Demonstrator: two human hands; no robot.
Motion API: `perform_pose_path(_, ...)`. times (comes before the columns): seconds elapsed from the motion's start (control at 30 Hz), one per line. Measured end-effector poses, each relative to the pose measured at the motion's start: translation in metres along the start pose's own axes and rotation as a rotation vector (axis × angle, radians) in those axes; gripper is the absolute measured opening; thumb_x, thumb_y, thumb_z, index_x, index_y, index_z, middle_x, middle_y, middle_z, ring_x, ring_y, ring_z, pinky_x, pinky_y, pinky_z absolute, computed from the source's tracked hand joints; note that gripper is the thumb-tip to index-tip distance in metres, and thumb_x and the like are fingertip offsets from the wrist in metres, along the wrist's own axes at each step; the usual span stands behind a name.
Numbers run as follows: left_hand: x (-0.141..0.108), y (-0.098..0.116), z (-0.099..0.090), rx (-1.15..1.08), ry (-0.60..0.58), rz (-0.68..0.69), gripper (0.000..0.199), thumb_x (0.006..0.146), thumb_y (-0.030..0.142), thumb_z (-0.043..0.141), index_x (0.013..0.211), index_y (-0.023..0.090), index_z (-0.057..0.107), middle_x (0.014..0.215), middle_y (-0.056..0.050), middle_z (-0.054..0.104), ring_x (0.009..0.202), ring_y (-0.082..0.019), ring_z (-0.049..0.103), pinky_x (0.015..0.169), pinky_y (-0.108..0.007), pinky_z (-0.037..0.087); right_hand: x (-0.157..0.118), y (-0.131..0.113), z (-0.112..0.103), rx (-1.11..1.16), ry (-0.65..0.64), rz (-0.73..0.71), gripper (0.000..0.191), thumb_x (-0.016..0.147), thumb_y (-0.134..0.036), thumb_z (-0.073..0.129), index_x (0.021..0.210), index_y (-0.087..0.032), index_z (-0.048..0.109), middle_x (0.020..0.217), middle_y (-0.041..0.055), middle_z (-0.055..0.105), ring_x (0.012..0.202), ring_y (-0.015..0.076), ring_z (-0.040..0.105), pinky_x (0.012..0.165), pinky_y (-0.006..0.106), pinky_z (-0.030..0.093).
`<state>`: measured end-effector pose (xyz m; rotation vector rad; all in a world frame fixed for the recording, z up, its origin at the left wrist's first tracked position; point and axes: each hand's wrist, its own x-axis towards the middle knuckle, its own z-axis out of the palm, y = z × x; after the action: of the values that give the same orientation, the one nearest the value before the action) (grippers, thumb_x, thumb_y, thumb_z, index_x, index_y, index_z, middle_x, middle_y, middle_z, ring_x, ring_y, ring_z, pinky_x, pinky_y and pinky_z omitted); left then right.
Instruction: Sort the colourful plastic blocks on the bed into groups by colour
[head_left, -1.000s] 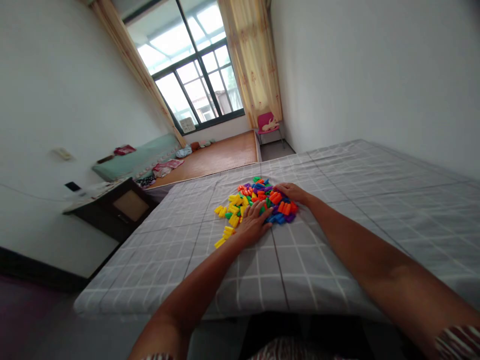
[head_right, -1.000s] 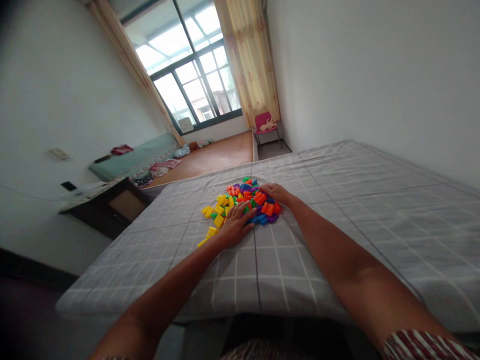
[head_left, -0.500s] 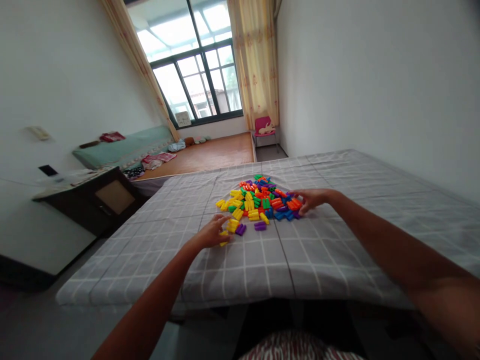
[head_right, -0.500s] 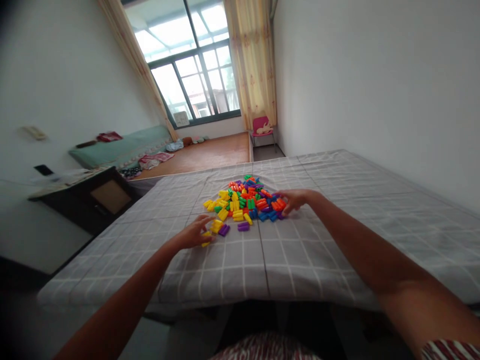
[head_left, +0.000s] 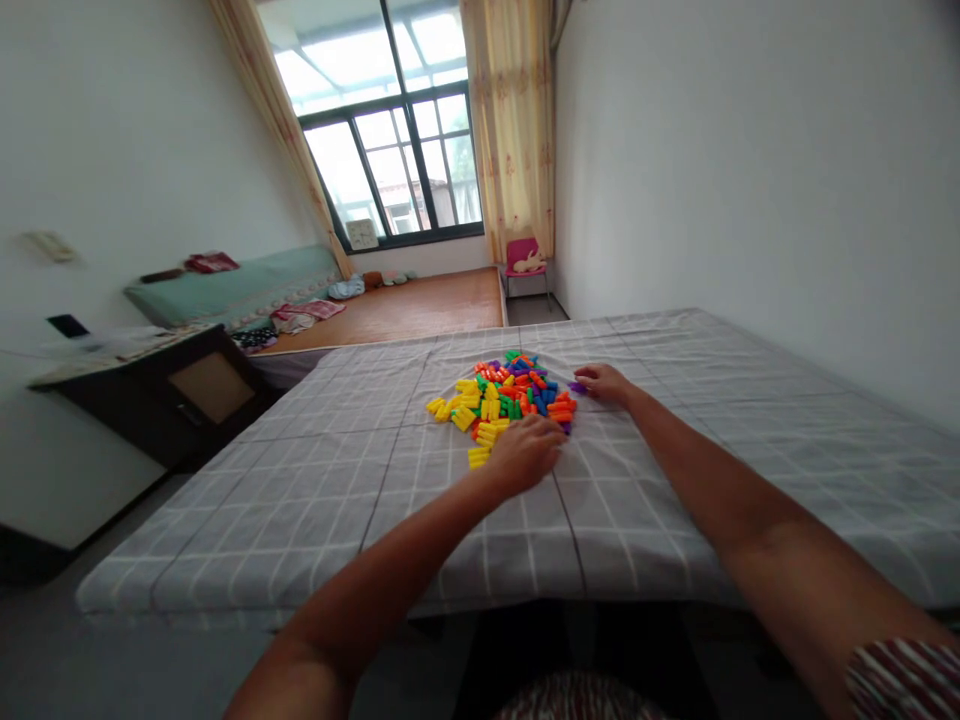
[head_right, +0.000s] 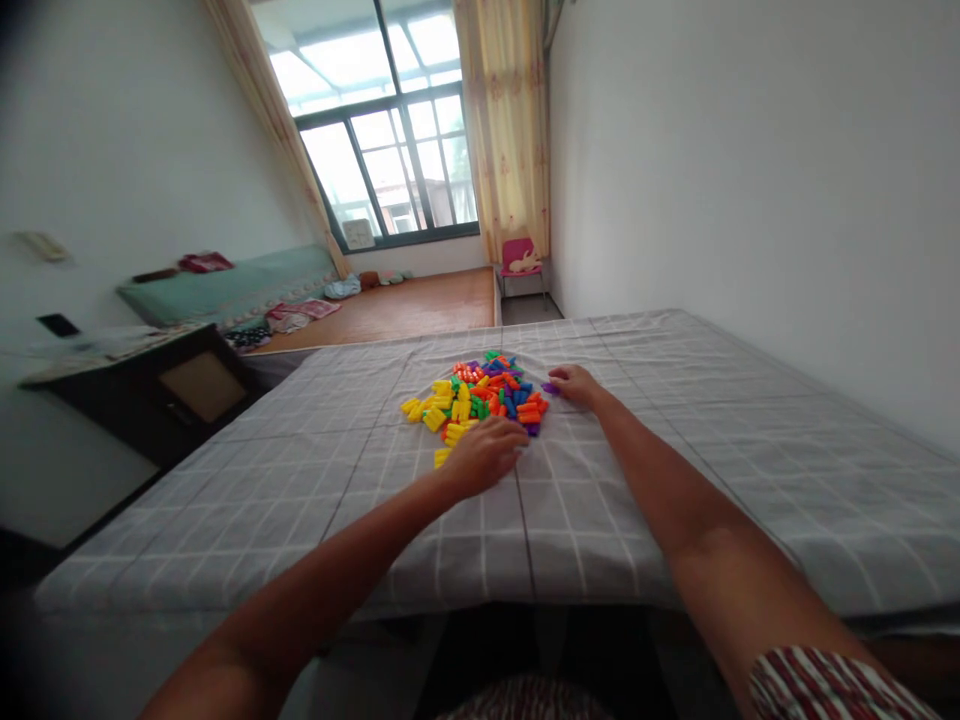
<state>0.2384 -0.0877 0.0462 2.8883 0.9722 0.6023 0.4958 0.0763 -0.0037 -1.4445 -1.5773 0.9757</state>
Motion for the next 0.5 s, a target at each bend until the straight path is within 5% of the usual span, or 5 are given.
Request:
perform_pose_path(0.1, 0.023, 0.022, 0.028, -0.096, -0.173, 0.253, 0.025, 0.092, 0.032, 0.05, 0.108, 0.021, 0.067, 0.118, -0.007, 0.064, 0.11, -0.019, 0.056, 0.099, -0.034, 0.044, -0.004, 0.017, 0.003, 0.145, 0.158, -0.016, 0.022, 0.082, -0.026, 0.059, 0.098, -0.014, 0.066, 0.097, 0.0087, 0.07, 0.075, 0.0136, 0.064, 0.066, 0.025, 0.056)
perform_pose_path(0.17, 0.032, 0.025, 0.044, -0.169, -0.183, 0.329, 0.029, 0.092, 0.033, 0.05, 0.113, 0.019, 0.065, 0.123, -0.009, 0.061, 0.115, -0.019, 0.055, 0.102, -0.033, 0.042, -0.011, 0.02, 0.002, 0.173, 0.124, -0.042, 0.021, 0.083, -0.027, 0.058, 0.097, -0.015, 0.066, 0.093, 0.0072, 0.07, 0.074, 0.0127, 0.064, 0.07, 0.026, 0.056)
perform_pose_path(0.3, 0.036, 0.012, 0.059, -0.307, -0.13, 0.32, 0.032, 0.093, 0.031, 0.049, 0.119, 0.017, 0.062, 0.127, -0.011, 0.059, 0.119, -0.019, 0.052, 0.106, -0.033, 0.038, -0.021, 0.017, -0.004, 0.126, -0.094, -0.055, 0.025, 0.082, -0.027, 0.058, 0.103, -0.015, 0.066, 0.09, 0.0061, 0.071, 0.069, 0.0119, 0.063, 0.072, 0.027, 0.056)
perform_pose_path(0.5, 0.032, 0.002, 0.06, -0.416, -0.101, 0.287, 0.028, 0.093, 0.027, 0.047, 0.111, 0.017, 0.065, 0.119, -0.011, 0.063, 0.115, -0.019, 0.055, 0.104, -0.034, 0.04, -0.017, 0.012, -0.011, 0.127, -0.061, -0.045, 0.033, 0.085, -0.036, 0.058, 0.111, -0.017, 0.064, 0.106, 0.0098, 0.069, 0.071, 0.0123, 0.062, 0.062, 0.024, 0.053)
